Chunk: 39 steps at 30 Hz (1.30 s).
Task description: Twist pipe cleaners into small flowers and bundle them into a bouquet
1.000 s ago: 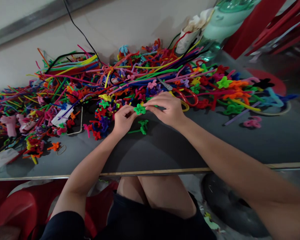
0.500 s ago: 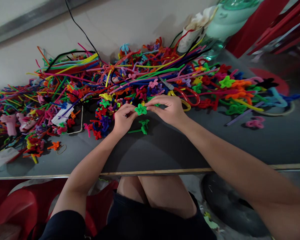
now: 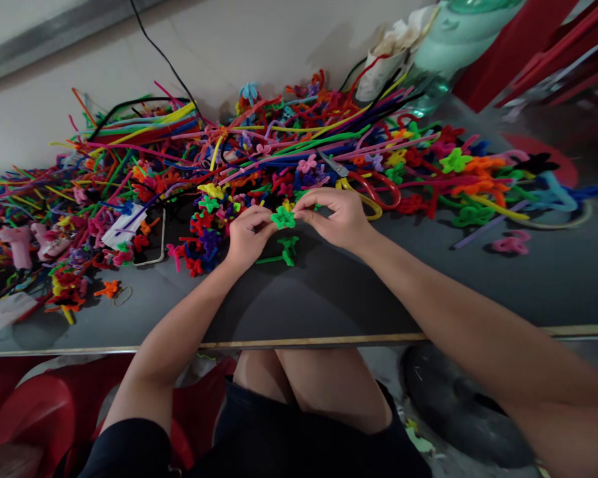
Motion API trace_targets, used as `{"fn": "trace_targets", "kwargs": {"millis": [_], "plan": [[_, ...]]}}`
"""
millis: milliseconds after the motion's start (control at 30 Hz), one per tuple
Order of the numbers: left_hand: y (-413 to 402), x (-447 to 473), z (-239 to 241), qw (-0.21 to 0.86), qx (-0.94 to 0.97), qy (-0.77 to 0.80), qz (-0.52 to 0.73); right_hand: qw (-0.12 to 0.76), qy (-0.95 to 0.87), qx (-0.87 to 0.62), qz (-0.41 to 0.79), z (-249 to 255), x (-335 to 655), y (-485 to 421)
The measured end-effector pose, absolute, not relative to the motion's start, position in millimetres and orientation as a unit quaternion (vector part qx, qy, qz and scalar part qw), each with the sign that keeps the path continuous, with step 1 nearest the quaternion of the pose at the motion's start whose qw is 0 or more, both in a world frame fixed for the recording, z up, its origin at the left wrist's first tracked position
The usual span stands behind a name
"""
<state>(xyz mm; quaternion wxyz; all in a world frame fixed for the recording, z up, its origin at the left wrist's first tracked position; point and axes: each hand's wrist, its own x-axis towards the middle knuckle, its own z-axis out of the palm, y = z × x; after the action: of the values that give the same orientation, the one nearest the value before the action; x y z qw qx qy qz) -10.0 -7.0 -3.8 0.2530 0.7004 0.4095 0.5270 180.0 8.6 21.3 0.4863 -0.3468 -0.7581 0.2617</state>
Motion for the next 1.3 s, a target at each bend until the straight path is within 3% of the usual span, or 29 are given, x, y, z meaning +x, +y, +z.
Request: {"fn": "trace_targets", "kwargs": {"millis": [567, 933, 1300], "plan": [[-3, -11, 0, 0.203, 0.715, 0.381, 0.55, 0.545, -0.736, -0.315, 0.25, 19, 180, 9], [9, -20, -1, 0.342, 0.743, 0.316, 0.481, 0.531, -0.735, -0.314, 0.282, 20, 179, 11], [6, -21, 6, 0.366, 0.757, 0.303, 0.448, 0.517, -0.73, -0.302, 0.329, 18, 178, 12]]}}
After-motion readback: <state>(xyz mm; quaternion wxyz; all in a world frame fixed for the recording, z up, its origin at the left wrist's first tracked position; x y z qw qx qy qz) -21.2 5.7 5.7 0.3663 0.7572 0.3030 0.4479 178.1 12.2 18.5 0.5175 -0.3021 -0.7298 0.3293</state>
